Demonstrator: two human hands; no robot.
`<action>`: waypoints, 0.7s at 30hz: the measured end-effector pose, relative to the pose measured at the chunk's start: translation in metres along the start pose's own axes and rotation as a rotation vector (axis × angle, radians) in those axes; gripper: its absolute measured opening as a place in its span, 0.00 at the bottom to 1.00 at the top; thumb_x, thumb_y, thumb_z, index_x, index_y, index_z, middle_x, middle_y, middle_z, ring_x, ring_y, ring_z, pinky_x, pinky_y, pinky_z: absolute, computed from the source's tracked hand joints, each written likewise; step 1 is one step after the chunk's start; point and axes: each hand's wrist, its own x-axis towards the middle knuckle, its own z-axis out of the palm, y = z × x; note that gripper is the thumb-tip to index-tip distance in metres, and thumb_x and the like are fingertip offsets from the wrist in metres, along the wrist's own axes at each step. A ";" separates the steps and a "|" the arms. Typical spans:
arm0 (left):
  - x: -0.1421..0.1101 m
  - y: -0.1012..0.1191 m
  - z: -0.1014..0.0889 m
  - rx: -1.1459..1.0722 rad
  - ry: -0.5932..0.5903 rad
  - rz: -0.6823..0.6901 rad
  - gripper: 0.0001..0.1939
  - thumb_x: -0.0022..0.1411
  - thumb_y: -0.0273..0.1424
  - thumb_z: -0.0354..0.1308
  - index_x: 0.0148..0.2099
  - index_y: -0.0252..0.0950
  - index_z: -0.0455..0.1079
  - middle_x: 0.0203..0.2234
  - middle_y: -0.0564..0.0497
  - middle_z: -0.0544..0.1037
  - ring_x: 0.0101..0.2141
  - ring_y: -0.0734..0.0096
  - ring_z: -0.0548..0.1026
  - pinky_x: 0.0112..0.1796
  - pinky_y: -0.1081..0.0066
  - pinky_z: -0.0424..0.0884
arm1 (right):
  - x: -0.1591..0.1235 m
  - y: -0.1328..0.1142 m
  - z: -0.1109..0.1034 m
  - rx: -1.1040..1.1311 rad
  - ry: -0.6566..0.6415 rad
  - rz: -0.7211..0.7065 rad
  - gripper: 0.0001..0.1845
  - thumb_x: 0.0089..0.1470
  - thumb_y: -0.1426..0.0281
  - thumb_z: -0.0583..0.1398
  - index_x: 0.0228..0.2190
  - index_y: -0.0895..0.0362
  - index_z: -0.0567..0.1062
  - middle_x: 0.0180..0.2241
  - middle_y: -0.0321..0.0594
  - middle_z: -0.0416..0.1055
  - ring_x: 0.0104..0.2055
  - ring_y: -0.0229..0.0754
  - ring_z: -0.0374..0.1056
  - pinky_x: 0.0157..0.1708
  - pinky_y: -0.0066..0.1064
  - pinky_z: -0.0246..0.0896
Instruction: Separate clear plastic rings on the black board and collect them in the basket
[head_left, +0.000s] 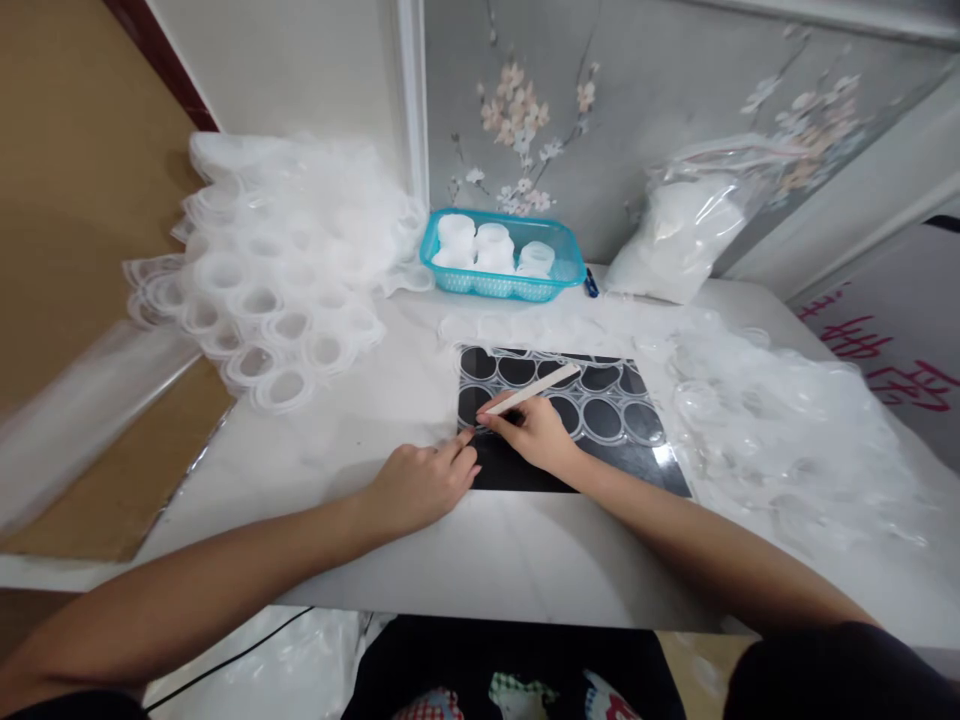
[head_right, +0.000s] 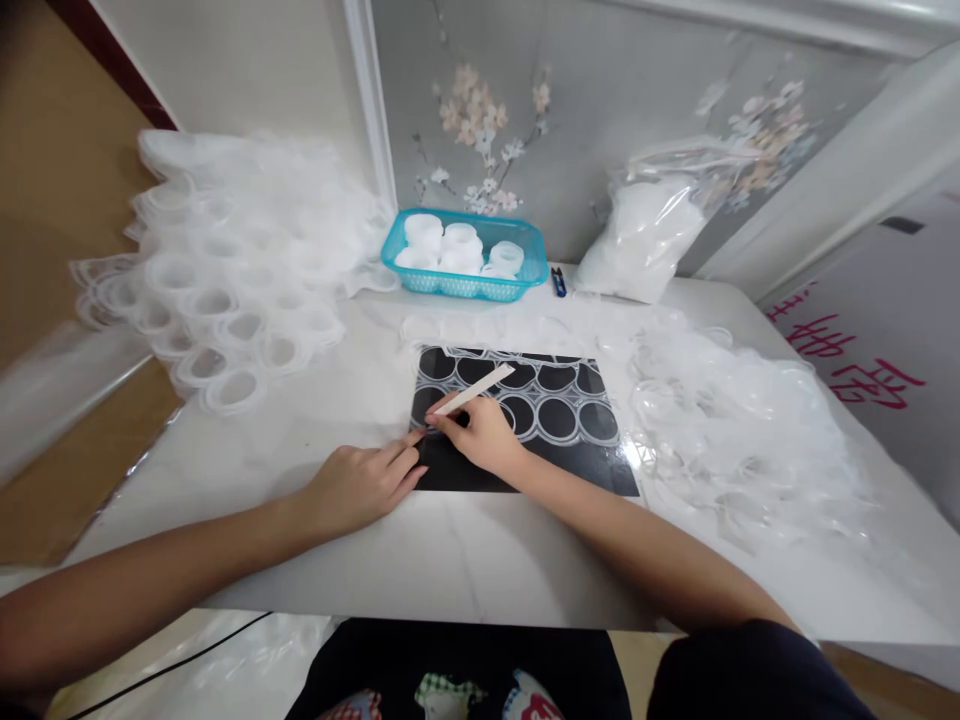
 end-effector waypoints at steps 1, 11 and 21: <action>0.000 0.000 0.001 0.021 0.014 0.013 0.16 0.70 0.33 0.43 0.43 0.32 0.71 0.51 0.39 0.74 0.25 0.65 0.77 0.18 0.71 0.60 | -0.001 0.000 0.000 -0.027 0.000 -0.042 0.07 0.56 0.68 0.60 0.31 0.56 0.78 0.32 0.39 0.78 0.34 0.41 0.73 0.35 0.32 0.67; 0.000 0.003 0.003 0.062 0.065 -0.018 0.12 0.69 0.33 0.48 0.43 0.33 0.71 0.50 0.44 0.75 0.26 0.68 0.77 0.18 0.71 0.63 | -0.002 0.020 -0.005 -0.443 -0.045 -0.413 0.12 0.61 0.73 0.54 0.39 0.52 0.78 0.40 0.37 0.78 0.54 0.44 0.68 0.43 0.32 0.70; -0.002 -0.002 0.007 -0.011 0.063 -0.008 0.13 0.68 0.33 0.49 0.43 0.33 0.72 0.51 0.45 0.74 0.25 0.70 0.77 0.18 0.73 0.62 | 0.081 -0.041 -0.106 0.059 0.750 -0.367 0.04 0.54 0.70 0.62 0.30 0.57 0.72 0.29 0.40 0.74 0.34 0.40 0.73 0.34 0.33 0.68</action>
